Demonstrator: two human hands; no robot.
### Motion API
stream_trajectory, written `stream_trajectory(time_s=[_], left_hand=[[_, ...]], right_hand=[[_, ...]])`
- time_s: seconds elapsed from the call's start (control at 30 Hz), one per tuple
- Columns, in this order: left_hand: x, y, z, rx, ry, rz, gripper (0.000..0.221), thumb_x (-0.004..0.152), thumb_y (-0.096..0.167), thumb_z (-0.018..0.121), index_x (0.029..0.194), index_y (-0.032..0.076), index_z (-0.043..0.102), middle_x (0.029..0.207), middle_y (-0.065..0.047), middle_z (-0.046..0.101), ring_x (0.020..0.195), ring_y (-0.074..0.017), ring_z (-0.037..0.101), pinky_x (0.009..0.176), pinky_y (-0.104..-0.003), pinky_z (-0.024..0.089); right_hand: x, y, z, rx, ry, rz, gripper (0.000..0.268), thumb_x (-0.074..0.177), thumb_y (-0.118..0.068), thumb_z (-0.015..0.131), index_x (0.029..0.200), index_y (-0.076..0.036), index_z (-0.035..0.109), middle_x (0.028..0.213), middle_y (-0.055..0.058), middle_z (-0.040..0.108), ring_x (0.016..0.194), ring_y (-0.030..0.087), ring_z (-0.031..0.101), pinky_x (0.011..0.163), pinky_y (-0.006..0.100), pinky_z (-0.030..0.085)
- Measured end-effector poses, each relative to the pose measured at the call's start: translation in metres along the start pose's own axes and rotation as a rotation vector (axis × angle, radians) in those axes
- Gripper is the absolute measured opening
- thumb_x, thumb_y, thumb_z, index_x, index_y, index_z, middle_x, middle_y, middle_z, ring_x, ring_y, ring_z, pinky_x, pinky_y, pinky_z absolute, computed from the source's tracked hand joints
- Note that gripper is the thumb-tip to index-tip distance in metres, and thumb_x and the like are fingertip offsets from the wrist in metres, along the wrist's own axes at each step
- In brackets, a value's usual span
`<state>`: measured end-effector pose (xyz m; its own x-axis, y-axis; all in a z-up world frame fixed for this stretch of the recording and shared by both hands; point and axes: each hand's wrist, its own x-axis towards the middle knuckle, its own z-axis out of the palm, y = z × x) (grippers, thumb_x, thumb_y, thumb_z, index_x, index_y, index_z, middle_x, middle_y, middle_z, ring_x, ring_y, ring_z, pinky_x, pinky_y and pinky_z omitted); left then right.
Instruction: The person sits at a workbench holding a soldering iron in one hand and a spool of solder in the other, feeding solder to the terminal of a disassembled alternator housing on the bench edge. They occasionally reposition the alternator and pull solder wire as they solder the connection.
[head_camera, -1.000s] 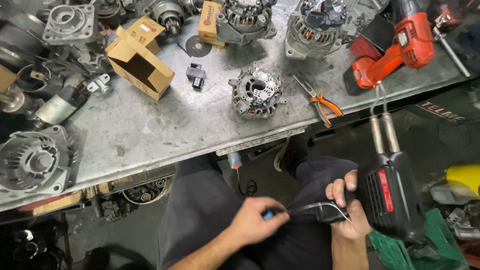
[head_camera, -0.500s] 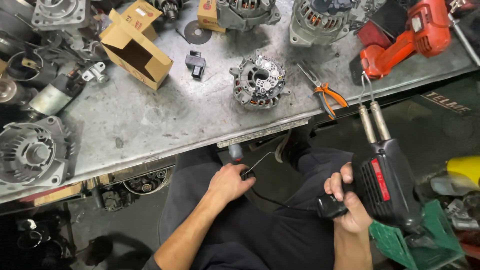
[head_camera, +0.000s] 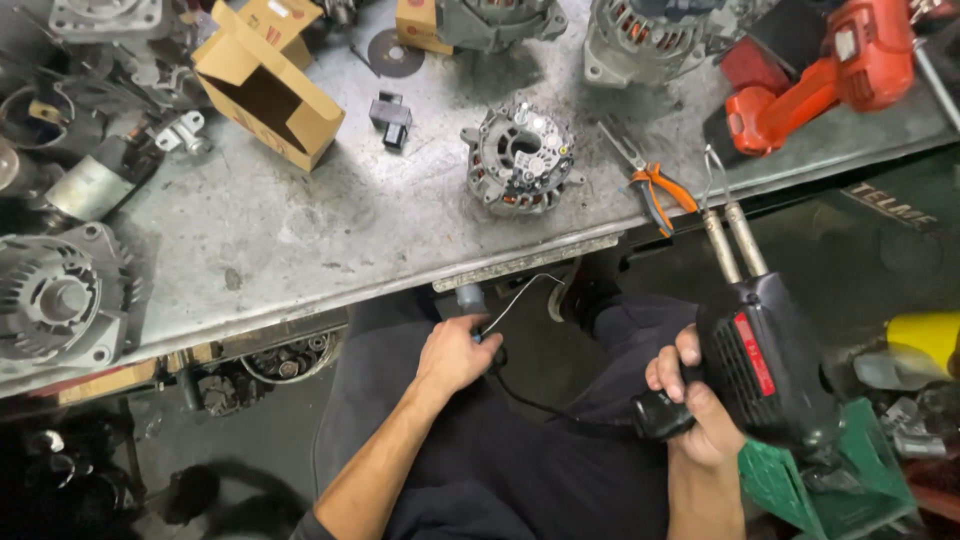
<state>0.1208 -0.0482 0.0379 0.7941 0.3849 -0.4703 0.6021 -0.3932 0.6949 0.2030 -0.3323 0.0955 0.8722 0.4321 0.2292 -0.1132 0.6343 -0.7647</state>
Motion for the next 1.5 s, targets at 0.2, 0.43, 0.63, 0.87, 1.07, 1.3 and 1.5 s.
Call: stream_trajectory(time_s=[0.2, 0.43, 0.63, 0.87, 1.07, 1.3, 1.5], left_hand=[[0.003, 0.000, 0.004, -0.033, 0.031, -0.020, 0.047, 0.081, 0.039, 0.073, 0.121, 0.014, 0.074, 0.087, -0.013, 0.078, 0.090, -0.0300, 0.075, 0.085, -0.040, 0.057], [0.006, -0.015, 0.000, -0.011, -0.005, 0.087, 0.034, 0.084, 0.035, 0.072, 0.106, 0.010, 0.080, 0.084, -0.017, 0.077, 0.084, -0.0322, 0.076, 0.081, -0.040, 0.058], [-0.018, -0.006, -0.011, -0.057, 0.033, 0.050, 0.032, 0.082, 0.034, 0.072, 0.102, 0.011, 0.079, 0.080, -0.018, 0.076, 0.079, -0.0321, 0.076, 0.076, -0.039, 0.058], [-0.029, -0.019, -0.013, -0.148, 0.218, 0.184, 0.029, 0.080, 0.031, 0.075, 0.094, 0.007, 0.078, 0.083, -0.015, 0.076, 0.077, -0.0309, 0.076, 0.071, -0.037, 0.058], [-0.034, -0.027, -0.025, -0.265, 0.271, 0.184, 0.024, 0.081, 0.027, 0.076, 0.091, 0.005, 0.077, 0.078, -0.011, 0.077, 0.070, -0.0203, 0.075, 0.067, -0.032, 0.057], [-0.021, -0.039, -0.040, -0.455, 0.298, 0.184, 0.027, 0.092, 0.029, 0.069, 0.095, 0.003, 0.076, 0.075, -0.005, 0.074, 0.071, -0.0099, 0.066, 0.068, -0.028, 0.054], [0.017, -0.002, -0.071, -0.384, 0.397, 0.284, 0.035, 0.091, 0.033, 0.073, 0.107, 0.001, 0.073, 0.082, -0.010, 0.071, 0.080, -0.0169, 0.064, 0.077, -0.032, 0.053]], right_hand=[[-0.004, -0.002, 0.000, -0.026, 0.025, 0.017, 0.062, 0.091, -0.014, 0.079, 0.145, -0.011, 0.049, 0.114, 0.006, 0.050, 0.082, 0.013, 0.053, 0.082, 0.034, 0.045], [-0.001, -0.001, -0.004, 0.021, 0.008, 0.016, 0.058, 0.092, -0.012, 0.077, 0.143, -0.010, 0.050, 0.115, 0.006, 0.050, 0.083, 0.014, 0.052, 0.083, 0.035, 0.045], [0.007, -0.015, 0.011, 0.303, -0.048, 0.106, 0.059, 0.090, -0.009, 0.077, 0.142, -0.008, 0.051, 0.115, 0.006, 0.052, 0.082, 0.013, 0.053, 0.081, 0.034, 0.045], [-0.002, -0.019, -0.010, 0.976, -0.159, 0.240, 0.041, 0.088, -0.005, 0.070, 0.126, -0.005, 0.055, 0.104, 0.000, 0.054, 0.075, 0.008, 0.052, 0.084, 0.033, 0.046], [-0.004, -0.020, -0.012, 0.404, -0.031, 0.028, 0.054, 0.082, 0.003, 0.059, 0.134, -0.009, 0.055, 0.101, 0.001, 0.048, 0.072, 0.010, 0.049, 0.081, 0.034, 0.044], [0.003, -0.017, -0.004, 0.395, -0.165, 0.148, 0.063, 0.080, 0.002, 0.063, 0.142, -0.007, 0.050, 0.102, 0.003, 0.047, 0.073, 0.011, 0.047, 0.079, 0.033, 0.044], [0.004, -0.015, -0.003, 0.329, -0.152, 0.206, 0.069, 0.081, -0.001, 0.069, 0.146, -0.008, 0.048, 0.105, 0.004, 0.046, 0.072, 0.010, 0.047, 0.077, 0.033, 0.044]])
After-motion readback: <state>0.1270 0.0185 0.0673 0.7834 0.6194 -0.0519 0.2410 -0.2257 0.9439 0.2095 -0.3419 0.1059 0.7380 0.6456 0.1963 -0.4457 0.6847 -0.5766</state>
